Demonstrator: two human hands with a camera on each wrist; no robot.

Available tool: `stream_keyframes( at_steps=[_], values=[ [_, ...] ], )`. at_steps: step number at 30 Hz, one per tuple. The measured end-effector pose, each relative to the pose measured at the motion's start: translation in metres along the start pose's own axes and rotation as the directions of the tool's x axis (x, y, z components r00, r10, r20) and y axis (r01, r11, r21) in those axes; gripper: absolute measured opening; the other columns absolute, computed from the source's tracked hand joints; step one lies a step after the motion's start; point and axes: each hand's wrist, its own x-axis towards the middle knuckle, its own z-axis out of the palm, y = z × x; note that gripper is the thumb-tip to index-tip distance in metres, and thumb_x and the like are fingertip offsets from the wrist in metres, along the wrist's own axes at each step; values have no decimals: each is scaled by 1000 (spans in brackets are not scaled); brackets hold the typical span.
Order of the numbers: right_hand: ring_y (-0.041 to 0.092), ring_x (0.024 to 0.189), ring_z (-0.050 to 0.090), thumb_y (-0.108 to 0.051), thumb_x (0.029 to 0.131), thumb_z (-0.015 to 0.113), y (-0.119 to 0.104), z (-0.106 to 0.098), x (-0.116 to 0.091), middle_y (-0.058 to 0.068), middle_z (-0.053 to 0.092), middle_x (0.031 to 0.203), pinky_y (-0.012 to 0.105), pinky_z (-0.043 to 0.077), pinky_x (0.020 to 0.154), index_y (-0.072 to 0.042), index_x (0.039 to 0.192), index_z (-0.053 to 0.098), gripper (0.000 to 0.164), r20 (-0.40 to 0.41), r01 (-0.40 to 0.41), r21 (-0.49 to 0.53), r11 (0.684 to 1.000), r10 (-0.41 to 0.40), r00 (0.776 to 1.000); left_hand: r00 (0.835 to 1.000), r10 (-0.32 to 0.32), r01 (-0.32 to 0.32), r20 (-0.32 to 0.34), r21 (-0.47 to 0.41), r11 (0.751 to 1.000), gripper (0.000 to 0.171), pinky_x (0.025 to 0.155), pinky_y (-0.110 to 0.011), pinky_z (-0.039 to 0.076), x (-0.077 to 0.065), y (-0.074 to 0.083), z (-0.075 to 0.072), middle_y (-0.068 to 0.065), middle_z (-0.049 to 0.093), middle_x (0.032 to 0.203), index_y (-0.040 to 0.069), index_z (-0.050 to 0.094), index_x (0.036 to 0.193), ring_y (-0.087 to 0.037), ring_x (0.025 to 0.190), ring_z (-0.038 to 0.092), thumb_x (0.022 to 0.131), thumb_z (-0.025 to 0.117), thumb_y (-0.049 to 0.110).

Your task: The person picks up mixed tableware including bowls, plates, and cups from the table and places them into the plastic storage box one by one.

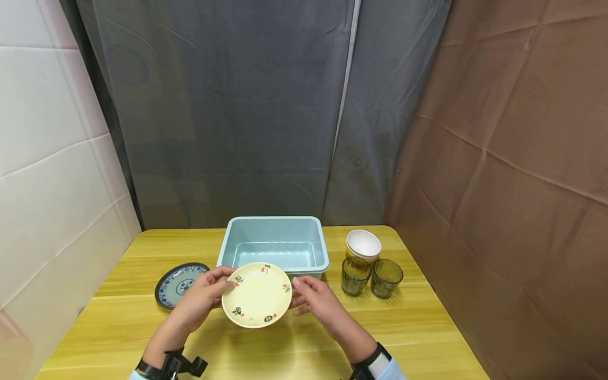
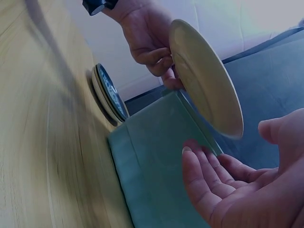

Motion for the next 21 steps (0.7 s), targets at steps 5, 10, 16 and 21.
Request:
stream_keyframes(
  at_steps=[5, 10, 16, 21],
  values=[
    [21, 95, 75, -34, 118, 53, -1, 2, 0, 8, 76, 108, 39, 64, 85, 12, 141, 56, 52, 27, 6, 37, 999, -7, 1000, 1000, 1, -1, 12, -9, 1000, 41, 74, -27, 61, -2, -1, 7, -12, 75, 115, -11, 56, 141, -17, 89, 70, 104, 65, 7],
    [17, 95, 76, -29, 118, 51, -3, 3, -2, 5, 75, 107, 36, 63, 84, 13, 143, 53, 48, 52, -5, 94, 996, 0, 999, 1000, -6, 7, 30, -33, 999, 43, 73, -26, 61, -2, -3, 13, -11, 75, 114, -11, 54, 142, -17, 87, 71, 105, 65, 7],
    [16, 92, 75, -19, 115, 51, -5, 2, -2, 3, 76, 105, 35, 63, 82, 13, 146, 52, 44, 54, -27, 151, 988, 19, 998, 999, -21, 23, 42, -52, 998, 44, 73, -26, 61, -2, -4, 18, -10, 74, 115, -10, 52, 144, -17, 88, 71, 106, 65, 7],
    [15, 89, 75, -9, 109, 51, -4, 0, -2, 3, 75, 105, 35, 64, 81, 14, 144, 53, 42, 49, -33, 187, 982, 24, 999, 998, -17, 20, 58, -54, 998, 45, 75, -27, 62, -2, -4, 20, -11, 74, 117, -10, 50, 145, -18, 91, 71, 107, 65, 9]
  ],
)
